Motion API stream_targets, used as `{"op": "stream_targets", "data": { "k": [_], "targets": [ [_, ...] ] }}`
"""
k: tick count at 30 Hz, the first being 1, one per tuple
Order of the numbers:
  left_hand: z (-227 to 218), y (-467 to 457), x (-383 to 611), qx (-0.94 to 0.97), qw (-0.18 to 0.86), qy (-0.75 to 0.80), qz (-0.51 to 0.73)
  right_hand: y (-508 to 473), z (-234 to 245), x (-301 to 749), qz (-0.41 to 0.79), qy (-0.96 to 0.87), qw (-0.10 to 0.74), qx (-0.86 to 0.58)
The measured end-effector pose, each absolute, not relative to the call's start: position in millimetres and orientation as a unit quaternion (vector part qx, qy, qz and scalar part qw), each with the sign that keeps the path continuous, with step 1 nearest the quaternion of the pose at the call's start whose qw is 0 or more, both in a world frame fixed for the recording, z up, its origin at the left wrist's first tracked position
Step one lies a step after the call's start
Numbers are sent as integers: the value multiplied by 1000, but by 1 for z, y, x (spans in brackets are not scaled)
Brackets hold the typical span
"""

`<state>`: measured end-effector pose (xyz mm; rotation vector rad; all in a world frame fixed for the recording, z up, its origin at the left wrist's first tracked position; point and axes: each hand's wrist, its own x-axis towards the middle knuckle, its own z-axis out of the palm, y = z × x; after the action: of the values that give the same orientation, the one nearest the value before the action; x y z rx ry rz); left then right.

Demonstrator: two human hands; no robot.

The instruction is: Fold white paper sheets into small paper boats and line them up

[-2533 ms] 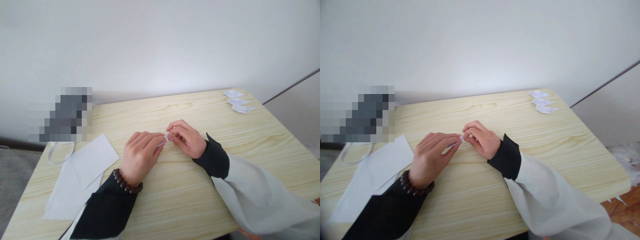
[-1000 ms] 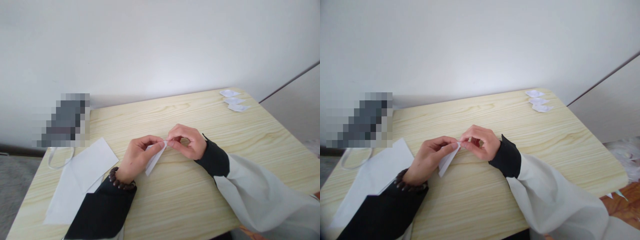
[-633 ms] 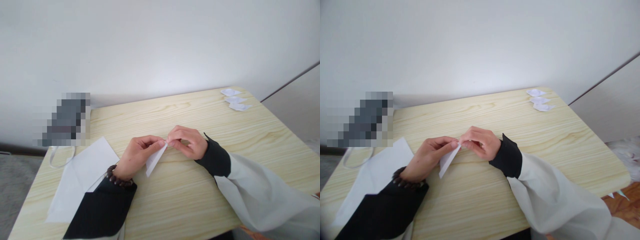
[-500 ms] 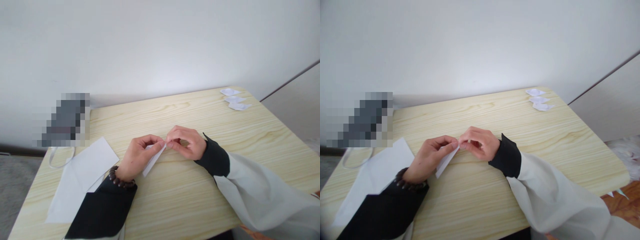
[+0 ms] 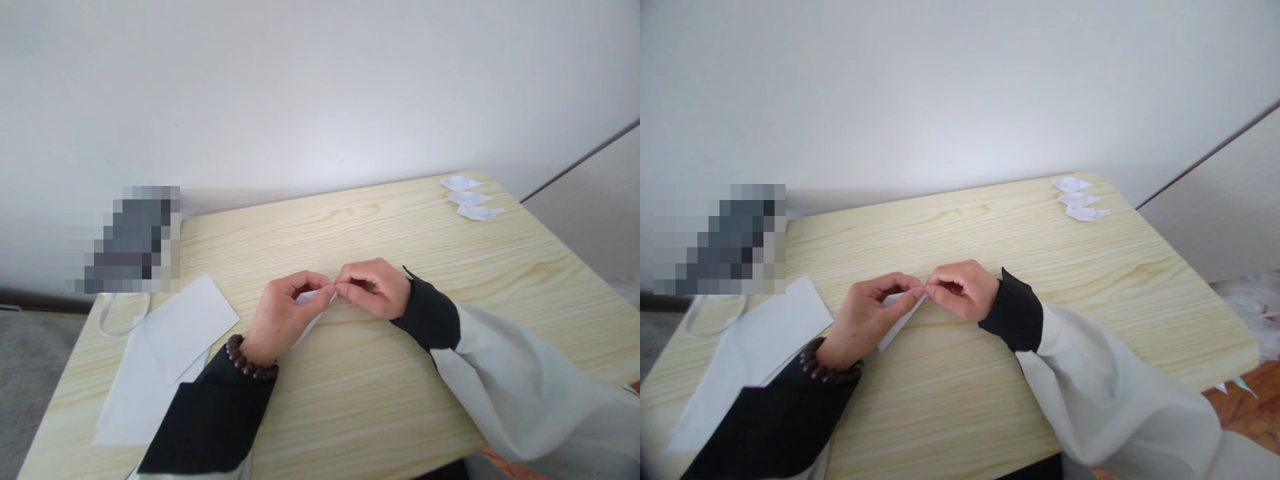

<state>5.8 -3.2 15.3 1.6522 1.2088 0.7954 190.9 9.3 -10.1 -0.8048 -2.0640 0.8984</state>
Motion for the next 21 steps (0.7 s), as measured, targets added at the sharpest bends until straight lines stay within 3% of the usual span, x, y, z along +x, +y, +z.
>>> {"op": "stream_targets", "data": {
  "k": [8, 15, 21],
  "targets": [
    [12, 1, 1, 630, 525, 477, 316, 13, -9, 196, 314, -786, 402, -350],
    [18, 4, -8, 604, 616, 452, 225, 18, -10, 203, 271, -725, 481, -412],
    [17, 5, -9, 582, 635, 464, 207, 16, -8, 201, 279, -735, 458, -416]
  ]
}}
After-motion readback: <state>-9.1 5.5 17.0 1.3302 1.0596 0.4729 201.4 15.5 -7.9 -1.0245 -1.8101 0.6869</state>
